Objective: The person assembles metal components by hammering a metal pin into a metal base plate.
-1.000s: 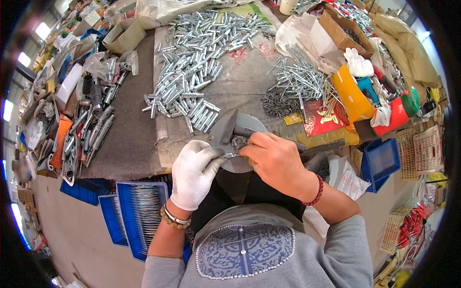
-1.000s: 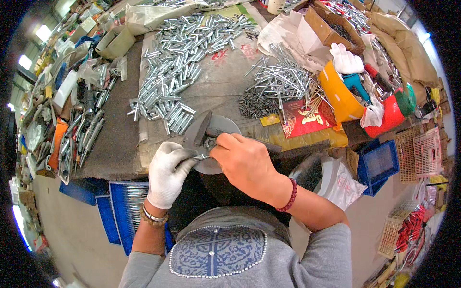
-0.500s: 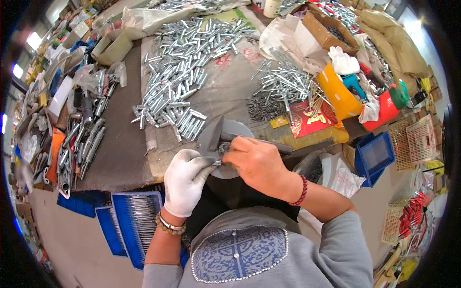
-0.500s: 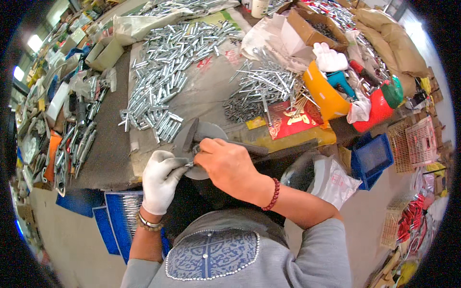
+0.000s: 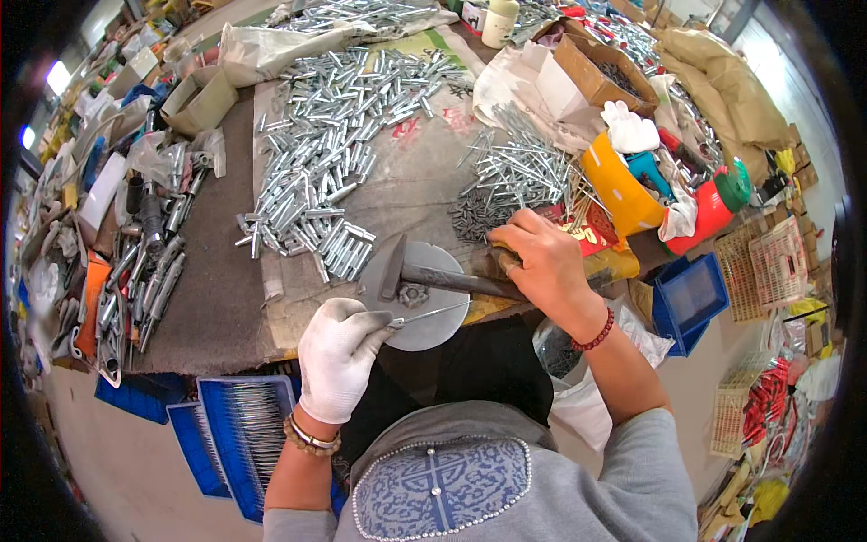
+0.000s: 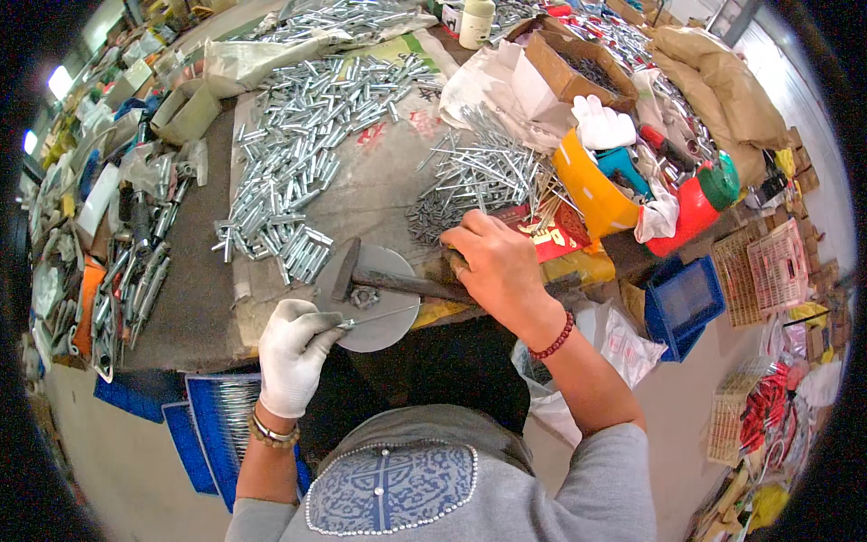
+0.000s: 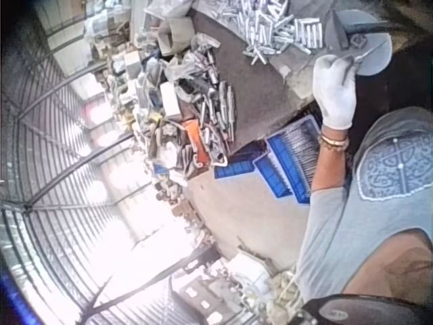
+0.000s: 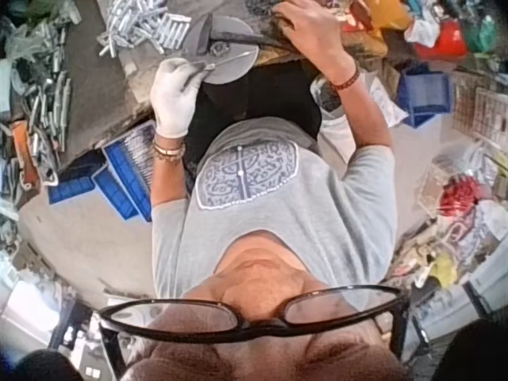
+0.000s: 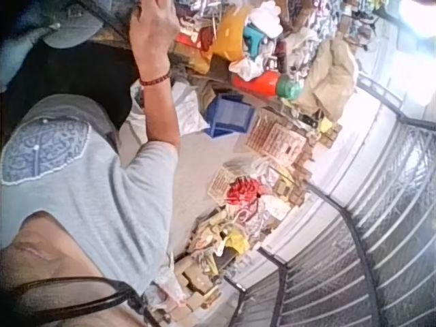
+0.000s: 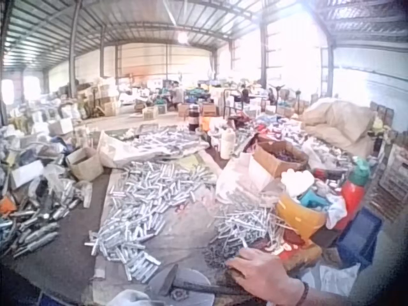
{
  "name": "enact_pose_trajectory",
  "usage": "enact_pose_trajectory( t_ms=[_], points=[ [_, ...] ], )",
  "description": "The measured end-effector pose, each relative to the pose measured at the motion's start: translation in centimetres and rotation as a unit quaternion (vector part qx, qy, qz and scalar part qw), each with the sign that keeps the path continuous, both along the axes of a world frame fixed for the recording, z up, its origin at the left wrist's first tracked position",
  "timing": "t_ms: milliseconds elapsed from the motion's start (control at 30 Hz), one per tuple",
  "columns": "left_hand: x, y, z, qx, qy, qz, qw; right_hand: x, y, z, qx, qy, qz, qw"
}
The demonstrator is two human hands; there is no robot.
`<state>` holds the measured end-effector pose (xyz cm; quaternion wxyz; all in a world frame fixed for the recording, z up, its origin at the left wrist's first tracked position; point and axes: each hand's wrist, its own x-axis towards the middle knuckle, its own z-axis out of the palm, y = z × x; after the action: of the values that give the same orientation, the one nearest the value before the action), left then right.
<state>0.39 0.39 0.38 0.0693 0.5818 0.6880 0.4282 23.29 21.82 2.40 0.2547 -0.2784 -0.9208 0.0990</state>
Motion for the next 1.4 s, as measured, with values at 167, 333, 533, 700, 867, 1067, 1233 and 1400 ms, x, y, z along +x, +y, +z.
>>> enact_pose_trajectory(
  t_ms=[167,333,533,700,867,1067,1233,1400],
  points=[
    [0.0,0.0,0.1,0.007,0.012,-0.004,1.0,-0.5,0.9,0.3,0.051,-0.056,0.04,0.996],
    [-0.2,-0.1,0.1,-0.001,0.016,0.001,1.0,-1.0,1.4,0.1,0.065,-0.076,0.07,0.993],
    [-0.3,0.0,-0.2,0.022,0.024,-0.008,0.999,-0.8,2.1,-0.1,0.045,-0.074,0.069,0.994],
    [-0.4,-0.1,-0.4,0.028,0.024,-0.012,0.999,-0.9,2.0,0.8,-0.002,-0.096,0.064,0.993],
    [-0.3,-0.1,-0.4,0.032,0.034,-0.007,0.999,-1.2,2.0,1.3,-0.021,-0.116,0.05,0.992],
    [-0.2,-0.1,-0.4,0.042,0.033,-0.002,0.999,-1.6,0.5,1.0,-0.045,-0.087,0.038,0.995],
    [-0.3,-0.1,-0.7,0.038,0.037,0.0,0.999,-3.7,-5.7,1.7,-0.31,0.135,0.125,0.933],
    [-0.2,0.0,-0.6,0.028,0.039,0.002,0.999,-5.6,-7.9,-1.3,-0.311,0.17,0.169,0.92]
  ],
)
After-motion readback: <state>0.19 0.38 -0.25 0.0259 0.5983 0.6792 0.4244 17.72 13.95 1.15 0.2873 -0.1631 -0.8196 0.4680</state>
